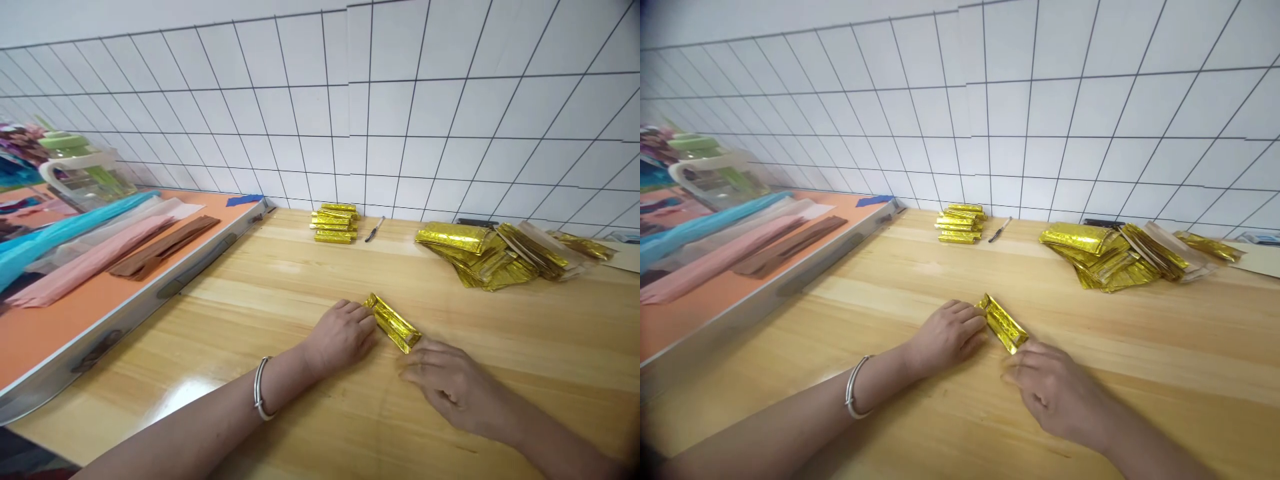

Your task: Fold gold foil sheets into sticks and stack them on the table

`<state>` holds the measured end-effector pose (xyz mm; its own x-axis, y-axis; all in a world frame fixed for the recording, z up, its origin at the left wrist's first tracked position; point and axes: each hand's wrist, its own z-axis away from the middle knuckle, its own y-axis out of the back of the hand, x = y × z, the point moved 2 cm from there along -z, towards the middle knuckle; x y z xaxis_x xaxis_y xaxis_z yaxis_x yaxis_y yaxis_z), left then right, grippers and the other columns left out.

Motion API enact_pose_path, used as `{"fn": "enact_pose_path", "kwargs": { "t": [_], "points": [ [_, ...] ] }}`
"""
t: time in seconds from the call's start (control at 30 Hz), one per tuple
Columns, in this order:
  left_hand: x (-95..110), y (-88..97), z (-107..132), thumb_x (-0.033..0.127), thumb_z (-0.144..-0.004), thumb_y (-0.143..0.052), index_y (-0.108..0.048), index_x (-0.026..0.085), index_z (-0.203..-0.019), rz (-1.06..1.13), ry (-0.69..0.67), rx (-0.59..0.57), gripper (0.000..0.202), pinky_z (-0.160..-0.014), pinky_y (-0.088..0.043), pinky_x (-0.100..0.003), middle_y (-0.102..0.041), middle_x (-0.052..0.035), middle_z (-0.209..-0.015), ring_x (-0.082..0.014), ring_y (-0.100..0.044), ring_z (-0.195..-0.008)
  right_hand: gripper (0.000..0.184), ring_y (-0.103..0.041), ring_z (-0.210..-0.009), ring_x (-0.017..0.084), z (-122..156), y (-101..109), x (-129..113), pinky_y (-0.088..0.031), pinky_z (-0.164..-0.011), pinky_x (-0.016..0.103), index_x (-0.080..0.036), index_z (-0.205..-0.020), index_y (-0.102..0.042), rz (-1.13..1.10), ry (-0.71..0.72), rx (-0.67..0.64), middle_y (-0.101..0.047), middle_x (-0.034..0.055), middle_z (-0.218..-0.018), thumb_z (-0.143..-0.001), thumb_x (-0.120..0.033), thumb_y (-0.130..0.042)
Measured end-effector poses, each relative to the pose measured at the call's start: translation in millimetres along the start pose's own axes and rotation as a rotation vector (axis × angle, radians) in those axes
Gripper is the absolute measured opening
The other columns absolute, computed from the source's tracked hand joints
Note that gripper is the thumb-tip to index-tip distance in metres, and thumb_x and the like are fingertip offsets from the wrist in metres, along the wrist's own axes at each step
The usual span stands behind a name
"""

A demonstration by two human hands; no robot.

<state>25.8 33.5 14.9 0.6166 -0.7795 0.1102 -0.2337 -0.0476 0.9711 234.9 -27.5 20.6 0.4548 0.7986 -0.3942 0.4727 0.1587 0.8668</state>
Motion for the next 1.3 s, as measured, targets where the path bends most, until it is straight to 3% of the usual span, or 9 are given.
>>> {"fn": "enact_pose_path", "kwargs": {
  "t": [0.1,0.17,0.3,0.47,0.7,0.8,0.97,1.1,1.3],
  "points": [
    [-1.1,-3.3,-11.0,0.032,-0.091,-0.042,-0.057,0.017,-0.091,0.040,0.020,0.013,0.021,-0.084,-0.040,-0.032,-0.062,-0.0056,-0.092,-0.0189,-0.056,-0.091,0.035,-0.061,-0.088,0.014,-0.7,4.4,-1.4,-0.048,-0.083,0.031,-0.022,-0.109,-0.059,-0.116,0.046,0.022,-0.068,0.0041,-0.096,-0.081,-0.005,-0.048],
    [-2.1,-7.1,-19.6,0.033,-0.092,-0.042,-0.057,0.018,-0.089,0.073,0.025,0.018,0.021,-0.084,-0.041,-0.032,-0.062,-0.0051,-0.090,-0.0184,-0.057,-0.090,0.036,-0.061,-0.084,0.014,3.4,10.7,9.0,-0.048,-0.078,0.030,-0.022,-0.111,-0.057,-0.134,0.031,0.139,-0.067,0.0038,-0.092,-0.082,-0.004,-0.047],
    [-6.0,-15.2,-41.5,0.031,-0.090,-0.047,-0.056,0.017,-0.086,0.155,-0.028,0.003,0.017,-0.080,-0.043,-0.029,-0.062,-0.0044,-0.089,-0.0173,-0.058,-0.088,0.036,-0.057,-0.096,0.018,14.1,22.4,45.6,-0.047,-0.083,0.034,-0.023,-0.115,-0.056,0.107,-0.187,0.354,-0.063,0.0066,-0.102,-0.084,-0.007,-0.047],
    [-11.4,-18.8,-74.5,0.019,-0.089,-0.049,-0.058,0.018,-0.097,0.362,-0.287,-0.077,0.012,-0.083,-0.044,-0.022,-0.064,-0.0037,-0.099,-0.0134,-0.060,-0.093,0.043,-0.047,-0.114,0.023,15.2,23.6,74.8,-0.041,-0.097,0.043,-0.021,-0.128,-0.049,0.394,-0.275,0.246,-0.054,0.0100,-0.124,-0.086,-0.014,-0.048],
    [-6.5,-9.6,-108.6,0.017,-0.086,-0.052,-0.061,0.018,-0.095,0.244,-0.501,-0.124,0.013,-0.091,-0.042,-0.027,-0.063,-0.0052,-0.107,-0.0177,-0.057,-0.102,0.028,-0.054,-0.099,0.020,21.8,18.1,83.8,-0.047,-0.085,0.037,-0.020,-0.110,-0.062,0.455,-0.188,0.141,-0.064,0.0060,-0.107,-0.087,-0.011,-0.047],
    [-4.4,2.8,-93.6,0.018,-0.087,-0.050,-0.060,0.016,-0.097,0.245,-0.402,-0.022,0.014,-0.089,-0.043,-0.028,-0.062,-0.0067,-0.101,-0.0177,-0.056,-0.098,0.028,-0.055,-0.095,0.019,23.4,17.1,80.1,-0.047,-0.083,0.036,-0.020,-0.109,-0.062,0.473,-0.189,0.131,-0.065,0.0062,-0.105,-0.088,-0.011,-0.047],
    [-5.5,14.6,-28.6,0.023,-0.092,-0.043,-0.058,0.015,-0.092,0.377,-0.090,0.056,0.017,-0.080,-0.046,-0.027,-0.059,-0.0076,-0.093,-0.0160,-0.055,-0.089,0.027,-0.055,-0.092,0.020,19.7,12.0,60.7,-0.047,-0.082,0.035,-0.018,-0.109,-0.063,0.492,-0.190,0.135,-0.065,0.0074,-0.100,-0.088,-0.011,-0.046],
    [-4.1,7.1,11.1,0.025,-0.089,-0.050,-0.055,0.017,-0.105,0.386,-0.024,0.016,0.019,-0.083,-0.047,-0.029,-0.057,-0.0088,-0.106,-0.0175,-0.054,-0.095,0.029,-0.056,-0.092,0.021,15.8,5.1,45.0,-0.047,-0.083,0.036,-0.016,-0.110,-0.062,0.509,-0.167,0.124,-0.065,0.0091,-0.101,-0.088,-0.009,-0.045],
    [-0.3,-5.5,22.6,0.022,-0.092,-0.045,-0.052,0.018,-0.114,0.177,-0.064,0.074,0.023,-0.081,-0.047,-0.031,-0.063,-0.0069,-0.103,-0.0177,-0.057,-0.093,0.033,-0.055,-0.103,0.023,20.0,-4.4,45.3,-0.045,-0.090,0.040,-0.017,-0.117,-0.058,0.543,-0.154,0.080,-0.063,0.0086,-0.109,-0.088,-0.010,-0.044]
  ]
}}
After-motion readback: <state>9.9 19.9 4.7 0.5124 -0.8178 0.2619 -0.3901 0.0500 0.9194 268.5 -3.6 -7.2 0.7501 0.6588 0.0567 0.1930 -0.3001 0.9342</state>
